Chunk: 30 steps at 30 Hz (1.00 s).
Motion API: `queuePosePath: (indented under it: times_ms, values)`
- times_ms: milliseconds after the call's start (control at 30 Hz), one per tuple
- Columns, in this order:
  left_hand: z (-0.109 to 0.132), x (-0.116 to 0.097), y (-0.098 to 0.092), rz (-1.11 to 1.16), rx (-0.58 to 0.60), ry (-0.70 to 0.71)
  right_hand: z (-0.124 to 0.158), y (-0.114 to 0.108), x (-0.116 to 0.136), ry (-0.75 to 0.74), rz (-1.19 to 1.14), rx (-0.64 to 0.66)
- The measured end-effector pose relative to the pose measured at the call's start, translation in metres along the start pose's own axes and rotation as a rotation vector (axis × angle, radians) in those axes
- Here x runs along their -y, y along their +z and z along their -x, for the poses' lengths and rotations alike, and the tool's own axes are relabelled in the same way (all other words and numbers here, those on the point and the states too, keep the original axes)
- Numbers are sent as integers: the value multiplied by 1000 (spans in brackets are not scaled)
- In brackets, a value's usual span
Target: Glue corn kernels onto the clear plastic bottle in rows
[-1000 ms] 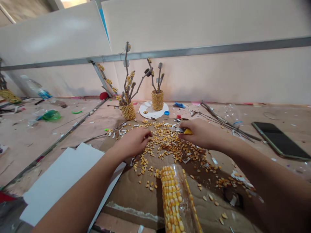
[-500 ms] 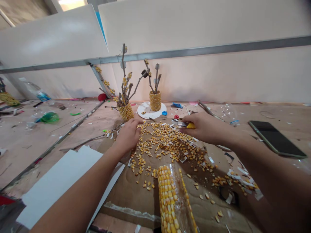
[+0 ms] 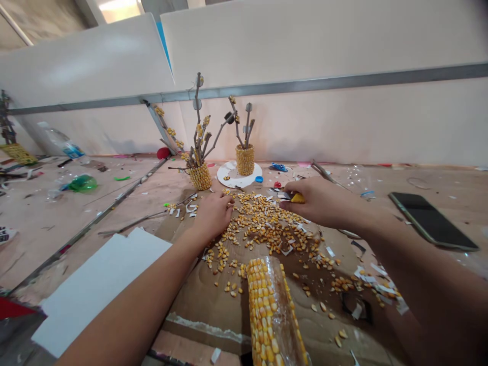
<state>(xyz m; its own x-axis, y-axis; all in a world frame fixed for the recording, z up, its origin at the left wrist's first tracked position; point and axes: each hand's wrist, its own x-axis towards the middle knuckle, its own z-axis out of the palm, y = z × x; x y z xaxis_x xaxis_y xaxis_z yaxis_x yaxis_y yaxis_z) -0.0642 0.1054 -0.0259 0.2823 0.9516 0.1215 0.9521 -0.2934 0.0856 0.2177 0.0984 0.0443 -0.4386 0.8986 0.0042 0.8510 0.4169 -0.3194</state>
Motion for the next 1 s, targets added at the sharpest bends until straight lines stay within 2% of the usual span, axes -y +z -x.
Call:
queuePosePath:
  times_ms: [233, 467, 800, 1000]
  values:
    - [-2, -9, -1, -19, 20, 34, 1, -1, 0, -39, -9, -25]
    - [-11, -3, 9, -38, 21, -24, -2, 8, -3, -64, -9, -5]
    - [-6, 4, 6, -57, 0, 23, -2, 10, 6, -90, -29, -73]
    - [-8, 4, 9, -25, -29, 55, -2, 12, 6, -89, -35, -55]
